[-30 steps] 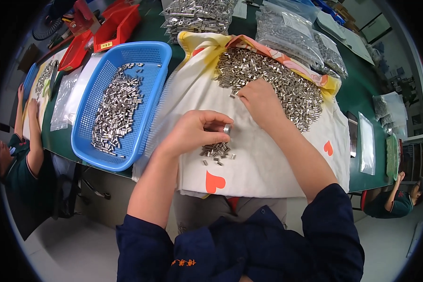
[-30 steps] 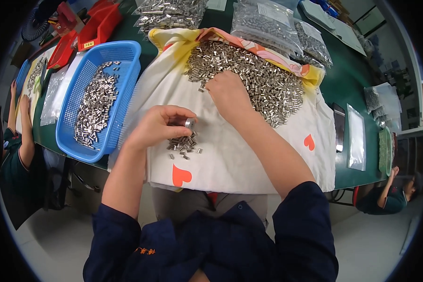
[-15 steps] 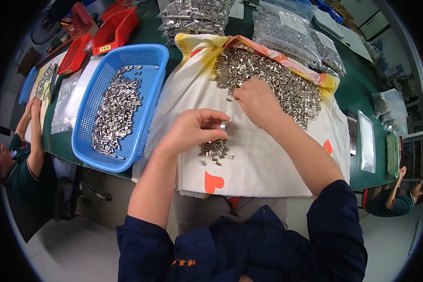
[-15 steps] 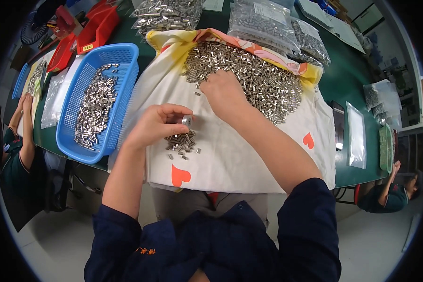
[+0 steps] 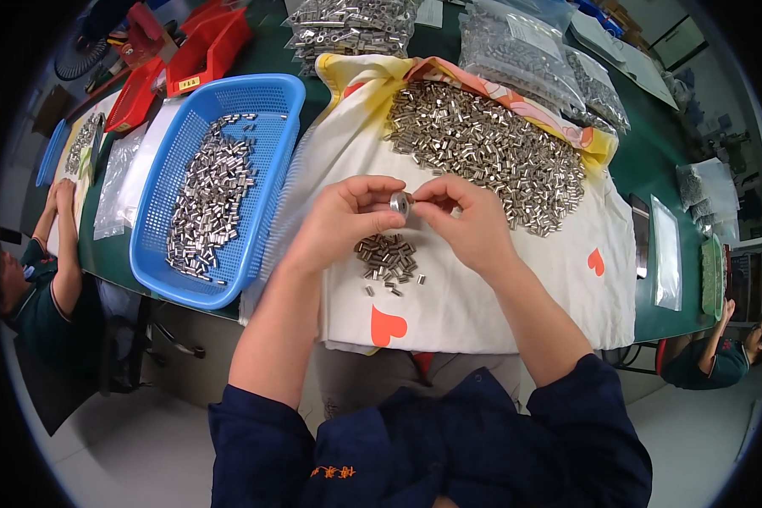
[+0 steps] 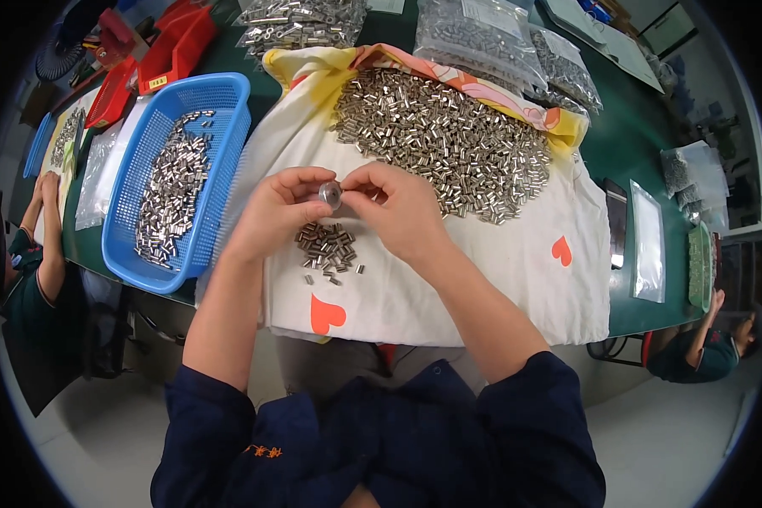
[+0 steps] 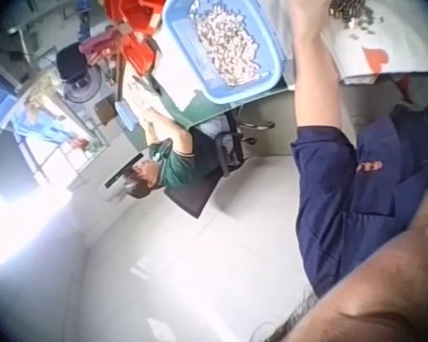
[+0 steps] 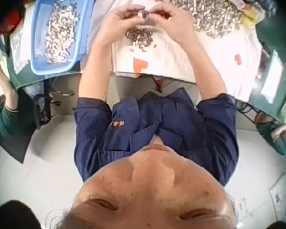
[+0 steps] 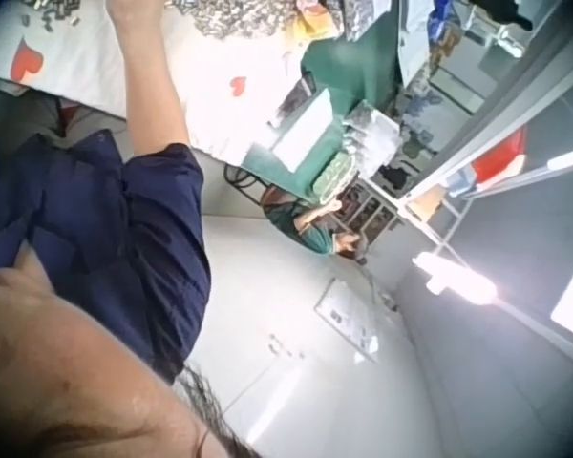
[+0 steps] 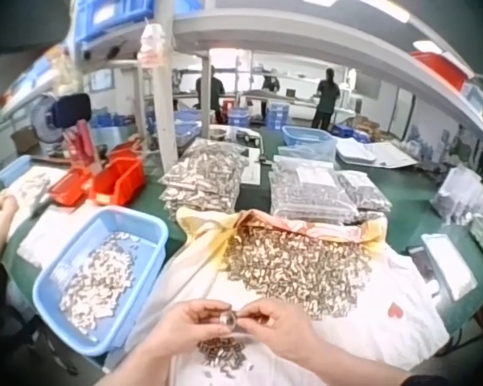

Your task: Inspecting and sorting small metal hardware components at a manufacturing workbench.

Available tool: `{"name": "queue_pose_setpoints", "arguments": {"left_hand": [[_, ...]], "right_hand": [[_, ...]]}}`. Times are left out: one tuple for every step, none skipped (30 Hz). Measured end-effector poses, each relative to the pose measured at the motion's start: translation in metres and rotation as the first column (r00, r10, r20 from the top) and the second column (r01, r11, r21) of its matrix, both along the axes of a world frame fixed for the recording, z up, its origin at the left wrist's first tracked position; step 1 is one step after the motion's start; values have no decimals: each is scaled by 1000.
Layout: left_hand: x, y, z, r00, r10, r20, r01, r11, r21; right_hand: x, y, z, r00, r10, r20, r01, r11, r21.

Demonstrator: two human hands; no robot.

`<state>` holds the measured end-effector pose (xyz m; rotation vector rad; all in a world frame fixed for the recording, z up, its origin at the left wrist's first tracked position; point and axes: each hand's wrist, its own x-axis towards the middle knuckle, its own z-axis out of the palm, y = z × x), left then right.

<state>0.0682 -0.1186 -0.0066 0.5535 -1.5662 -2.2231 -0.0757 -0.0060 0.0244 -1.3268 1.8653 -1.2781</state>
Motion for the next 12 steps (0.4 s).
{"name": "queue_pose_setpoints", "arguments": {"left_hand": [[-1,0,1,999,8,-31,-8,1000,12],[-1,-1,1,1000,4,-29,-3,1000,10],[-2,-1,0,1000,5,-15,-5,1000,-5],[-3,-1,0,1000,6,-1,-6,1000,-21],[-4,-1,1,1000,6,-1,-6,1000,-21],[-3,-1,1,1000,-1,14,1,1000,-24],[-3,0,2,1000,-8,29,8,1000,-27],[-3,0,2,1000,-8,29,9,1000,-27],[-2,1,2,999,6,52,-2,998,-66],[-2,1,2,997,20,75,-12,994,-106],[-2,1,2,996,9,84,0,993,-117],[-2,0,1,996,-1,94,13,992,-127]], "right_hand": [[2,2,0,998,13,66,-13,1000,3],[3,1,-1,998,9,68,-9,1000,1],[2,1,-3,1000,12,11,-11,999,-43],[1,1,-5,999,12,-46,-16,996,-88],[0,1,-6,999,11,-47,-15,996,-88],[0,1,-8,996,21,-82,-31,993,-112],[-1,1,-9,993,30,-118,-46,990,-135],[-1,1,-8,993,30,-117,-46,990,-135],[0,2,-7,992,37,-119,-52,991,-125],[1,2,-6,992,43,-121,-57,992,-116],[1,2,-6,984,30,-175,-48,994,-100],[2,2,-6,973,17,-229,-37,996,-84]]}}
